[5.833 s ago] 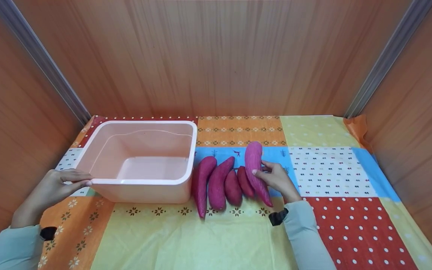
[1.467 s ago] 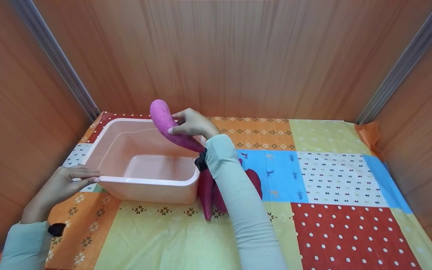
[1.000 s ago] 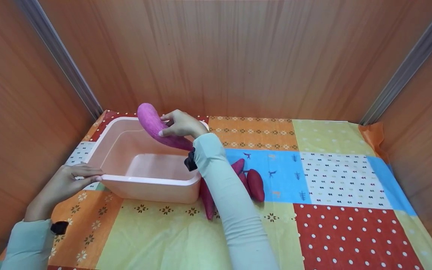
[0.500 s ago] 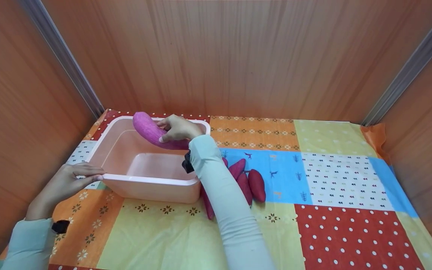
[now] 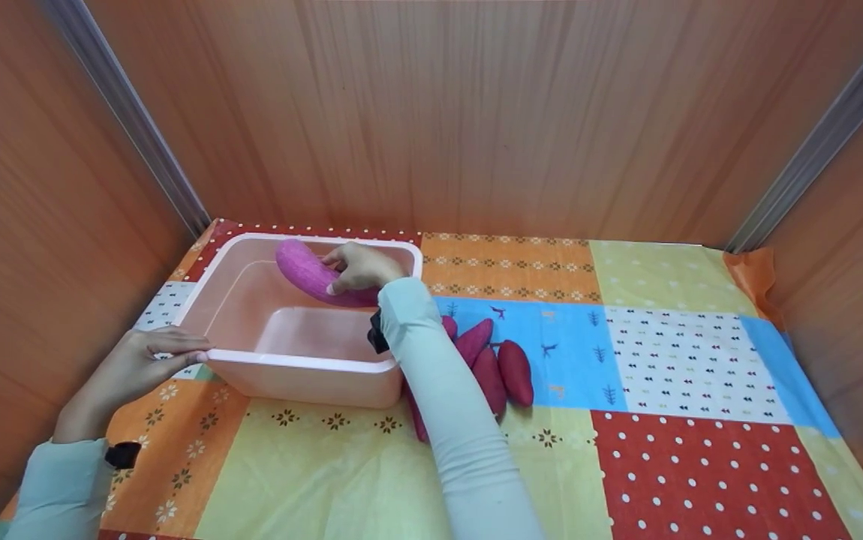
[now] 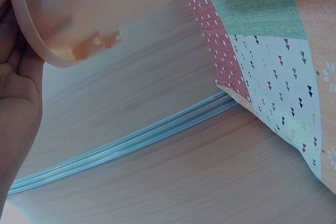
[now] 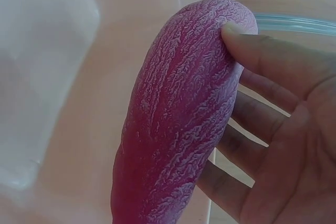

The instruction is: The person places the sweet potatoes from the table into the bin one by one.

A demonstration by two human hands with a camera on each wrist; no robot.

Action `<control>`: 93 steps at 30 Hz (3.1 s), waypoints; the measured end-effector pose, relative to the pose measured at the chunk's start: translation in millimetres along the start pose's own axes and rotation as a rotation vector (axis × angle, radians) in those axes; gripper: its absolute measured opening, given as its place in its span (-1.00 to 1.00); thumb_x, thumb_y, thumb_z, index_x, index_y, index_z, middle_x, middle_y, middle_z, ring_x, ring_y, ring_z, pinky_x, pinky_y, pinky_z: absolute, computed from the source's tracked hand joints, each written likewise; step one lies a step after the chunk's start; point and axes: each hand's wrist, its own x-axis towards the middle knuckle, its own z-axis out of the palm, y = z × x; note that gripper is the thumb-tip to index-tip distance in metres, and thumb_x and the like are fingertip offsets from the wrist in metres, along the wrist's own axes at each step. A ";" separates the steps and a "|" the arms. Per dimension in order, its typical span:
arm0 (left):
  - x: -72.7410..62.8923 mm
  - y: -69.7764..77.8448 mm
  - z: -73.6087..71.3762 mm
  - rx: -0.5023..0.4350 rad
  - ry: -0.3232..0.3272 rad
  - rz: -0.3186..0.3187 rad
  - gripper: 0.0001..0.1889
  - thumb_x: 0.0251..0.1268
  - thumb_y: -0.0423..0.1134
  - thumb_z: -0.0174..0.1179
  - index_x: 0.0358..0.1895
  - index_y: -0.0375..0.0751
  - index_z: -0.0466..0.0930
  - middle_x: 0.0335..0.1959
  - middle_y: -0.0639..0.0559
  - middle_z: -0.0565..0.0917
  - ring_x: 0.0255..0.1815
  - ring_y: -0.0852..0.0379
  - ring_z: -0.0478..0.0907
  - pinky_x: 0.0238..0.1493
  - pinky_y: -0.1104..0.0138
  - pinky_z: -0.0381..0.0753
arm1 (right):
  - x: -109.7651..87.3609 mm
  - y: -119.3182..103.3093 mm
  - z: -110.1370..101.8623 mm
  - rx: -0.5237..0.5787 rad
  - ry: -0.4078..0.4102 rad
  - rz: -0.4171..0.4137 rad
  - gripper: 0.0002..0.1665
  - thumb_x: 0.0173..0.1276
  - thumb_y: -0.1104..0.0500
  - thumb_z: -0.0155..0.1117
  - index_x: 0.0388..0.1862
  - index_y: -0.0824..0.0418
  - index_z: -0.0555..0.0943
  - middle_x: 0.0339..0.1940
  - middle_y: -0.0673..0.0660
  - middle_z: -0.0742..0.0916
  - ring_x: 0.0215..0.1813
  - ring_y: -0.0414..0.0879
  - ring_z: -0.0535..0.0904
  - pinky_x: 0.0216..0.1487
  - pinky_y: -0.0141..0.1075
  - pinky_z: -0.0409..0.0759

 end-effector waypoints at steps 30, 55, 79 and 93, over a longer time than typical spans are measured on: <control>-1.6 0.1 3.6 0.010 0.033 0.029 -0.77 0.16 -0.30 0.34 -0.09 -0.14 0.75 -0.13 -0.07 0.76 -0.04 -0.06 0.66 -0.04 0.09 0.68 | 10.6 9.5 21.0 -0.068 -0.015 0.055 -0.41 0.28 0.23 0.32 0.31 0.19 0.48 0.18 0.25 0.62 0.19 0.07 0.55 0.20 -0.13 0.58; 0.0 -2.7 3.1 0.010 0.045 0.068 -0.78 0.14 -0.30 0.35 -0.12 -0.17 0.76 -0.17 -0.05 0.77 -0.05 -0.04 0.66 -0.01 0.08 0.66 | 5.5 3.6 9.8 -0.014 0.040 0.016 -0.45 0.30 0.13 0.33 0.25 0.24 0.52 0.18 0.22 0.64 0.19 0.05 0.57 0.21 -0.15 0.57; 7.8 -5.8 1.6 -0.015 0.018 0.044 -0.78 0.18 -0.29 0.32 -0.09 -0.16 0.75 -0.14 -0.07 0.76 -0.05 -0.06 0.65 -0.01 0.07 0.66 | -5.1 -8.0 -6.6 -0.061 0.088 0.037 -0.39 0.29 0.02 0.34 0.29 0.17 0.49 0.12 0.16 0.67 0.14 0.03 0.59 0.19 -0.12 0.58; 11.0 -8.0 1.2 -0.002 0.010 0.022 -0.76 0.18 -0.30 0.33 -0.07 -0.16 0.74 -0.13 -0.06 0.76 -0.03 -0.06 0.64 0.01 0.07 0.66 | -27.7 -6.1 -22.1 -0.054 0.154 -0.025 -0.34 0.32 0.06 0.31 0.34 0.27 0.42 0.18 0.23 0.63 0.20 0.07 0.55 0.21 -0.11 0.56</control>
